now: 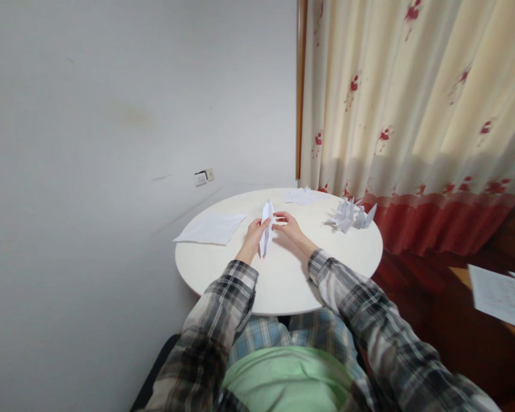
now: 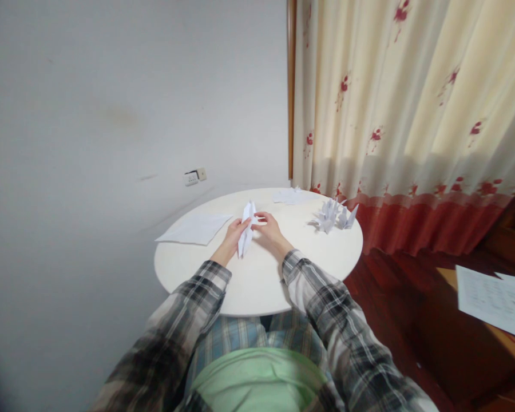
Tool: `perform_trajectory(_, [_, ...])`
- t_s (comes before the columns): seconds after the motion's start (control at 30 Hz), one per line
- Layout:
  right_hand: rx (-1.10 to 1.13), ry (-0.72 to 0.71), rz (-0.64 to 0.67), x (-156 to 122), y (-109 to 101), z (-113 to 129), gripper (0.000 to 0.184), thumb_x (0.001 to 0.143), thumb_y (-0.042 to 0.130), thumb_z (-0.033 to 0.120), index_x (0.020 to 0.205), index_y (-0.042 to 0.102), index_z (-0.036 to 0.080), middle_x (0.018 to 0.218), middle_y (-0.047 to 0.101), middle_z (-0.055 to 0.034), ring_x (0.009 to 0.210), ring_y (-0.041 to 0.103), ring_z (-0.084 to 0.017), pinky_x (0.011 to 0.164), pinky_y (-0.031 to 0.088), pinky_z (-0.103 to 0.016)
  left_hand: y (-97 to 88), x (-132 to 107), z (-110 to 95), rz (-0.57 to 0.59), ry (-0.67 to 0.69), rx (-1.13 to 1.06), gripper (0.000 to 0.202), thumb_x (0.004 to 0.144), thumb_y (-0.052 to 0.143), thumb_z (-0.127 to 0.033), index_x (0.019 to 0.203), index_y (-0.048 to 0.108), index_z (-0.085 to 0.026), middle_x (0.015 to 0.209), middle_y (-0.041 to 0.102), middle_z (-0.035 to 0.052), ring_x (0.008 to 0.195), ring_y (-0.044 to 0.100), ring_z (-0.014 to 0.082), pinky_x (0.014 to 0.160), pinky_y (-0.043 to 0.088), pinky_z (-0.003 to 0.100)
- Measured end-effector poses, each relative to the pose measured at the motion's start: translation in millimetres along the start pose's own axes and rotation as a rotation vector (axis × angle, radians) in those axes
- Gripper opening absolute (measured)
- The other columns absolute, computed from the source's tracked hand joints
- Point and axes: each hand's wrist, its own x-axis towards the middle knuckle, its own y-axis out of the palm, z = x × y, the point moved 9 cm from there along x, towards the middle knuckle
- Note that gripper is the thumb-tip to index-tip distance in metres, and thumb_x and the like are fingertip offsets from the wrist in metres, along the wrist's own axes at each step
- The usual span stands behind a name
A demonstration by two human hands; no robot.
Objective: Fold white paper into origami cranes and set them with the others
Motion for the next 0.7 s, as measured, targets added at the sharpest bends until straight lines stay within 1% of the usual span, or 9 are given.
perform_trajectory(0.07, [0.005, -0.024, -0.047, 1, -6, 2, 0.028, 0.058, 0.079, 0.025, 0.083, 0.068, 0.022, 0.093, 0.072, -0.0027, 0.083, 0.064, -0.016, 0.086, 0.054, -0.037, -4.5, 0, -4, -0.055, 0.030, 0.034, 0.038, 0.060, 0.088, -0.039, 0.068, 0.058, -0.017, 0.061, 0.055, -0.0045, 0.060, 0.046, 0.0097, 0.060, 0.034, 0.025])
perform_trajectory(0.1, [0.028, -0.023, -0.054, 1, -7, 2, 0.024, 0.061, 0.077, 0.029, 0.082, 0.069, 0.022, 0.088, 0.072, -0.0021, 0.080, 0.064, -0.016, 0.084, 0.054, -0.036, -5.2, -1, -5, -0.071, 0.039, 0.046, 0.037, 0.060, 0.088, -0.038, 0.067, 0.058, -0.017, 0.061, 0.055, -0.0044, 0.060, 0.046, 0.0099, 0.061, 0.033, 0.025])
perform_trajectory(0.17, [0.098, 0.004, -0.032, 0, -6, 1, 0.022, 0.064, 0.076, 0.036, 0.078, 0.068, 0.022, 0.079, 0.071, -0.0008, 0.075, 0.063, -0.015, 0.077, 0.053, -0.033, -1.7, -2, -8, -0.053, 0.053, 0.057, 0.036, 0.060, 0.089, -0.036, 0.067, 0.058, -0.017, 0.062, 0.055, -0.0040, 0.062, 0.047, 0.0105, 0.062, 0.033, 0.026])
perform_trajectory(0.23, [0.160, 0.042, -0.005, -1, -4, -1, 0.024, 0.063, 0.077, 0.040, 0.075, 0.067, 0.021, 0.073, 0.069, 0.0002, 0.071, 0.063, -0.014, 0.071, 0.052, -0.031, 4.8, -5, -9, -0.001, 0.055, 0.052, 0.037, 0.059, 0.089, -0.037, 0.068, 0.059, -0.017, 0.064, 0.057, -0.0035, 0.064, 0.048, 0.0109, 0.063, 0.034, 0.026])
perform_trajectory(0.33, [0.192, 0.106, -0.005, -1, -4, -5, 0.026, 0.056, 0.079, 0.039, 0.068, 0.067, 0.020, 0.068, 0.068, 0.0012, 0.066, 0.061, -0.013, 0.068, 0.050, -0.029, 11.1, -7, -7, 0.051, 0.045, 0.023, 0.040, 0.056, 0.090, -0.039, 0.069, 0.061, -0.016, 0.065, 0.060, -0.0033, 0.065, 0.049, 0.0108, 0.065, 0.035, 0.026])
perform_trajectory(0.43, [0.244, 0.159, -0.012, -2, -5, -8, 0.025, 0.052, 0.079, 0.037, 0.065, 0.068, 0.019, 0.067, 0.068, 0.0018, 0.066, 0.059, -0.012, 0.068, 0.048, -0.028, 14.3, -7, -2, 0.088, 0.012, -0.002, 0.039, 0.055, 0.090, -0.038, 0.071, 0.063, -0.015, 0.067, 0.062, -0.0021, 0.065, 0.051, 0.0109, 0.065, 0.036, 0.026])
perform_trajectory(0.57, [0.341, 0.189, -0.012, -4, -4, -8, 0.027, 0.049, 0.079, 0.036, 0.064, 0.067, 0.019, 0.063, 0.064, 0.0034, 0.063, 0.055, -0.010, 0.067, 0.047, -0.027, 18.0, -6, 3, 0.135, -0.041, -0.027, 0.033, 0.061, 0.088, -0.035, 0.076, 0.067, -0.013, 0.070, 0.064, -0.0002, 0.066, 0.052, 0.0112, 0.067, 0.037, 0.027])
perform_trajectory(0.7, [0.365, 0.194, -0.053, -5, -9, -9, 0.029, 0.049, 0.081, 0.036, 0.065, 0.064, 0.019, 0.062, 0.063, 0.0039, 0.062, 0.054, -0.010, 0.066, 0.048, -0.027, 17.9, -7, 4, 0.119, -0.079, -0.075, 0.023, 0.068, 0.082, -0.028, 0.077, 0.066, -0.013, 0.069, 0.062, -0.0009, 0.066, 0.051, 0.0100, 0.068, 0.039, 0.026])
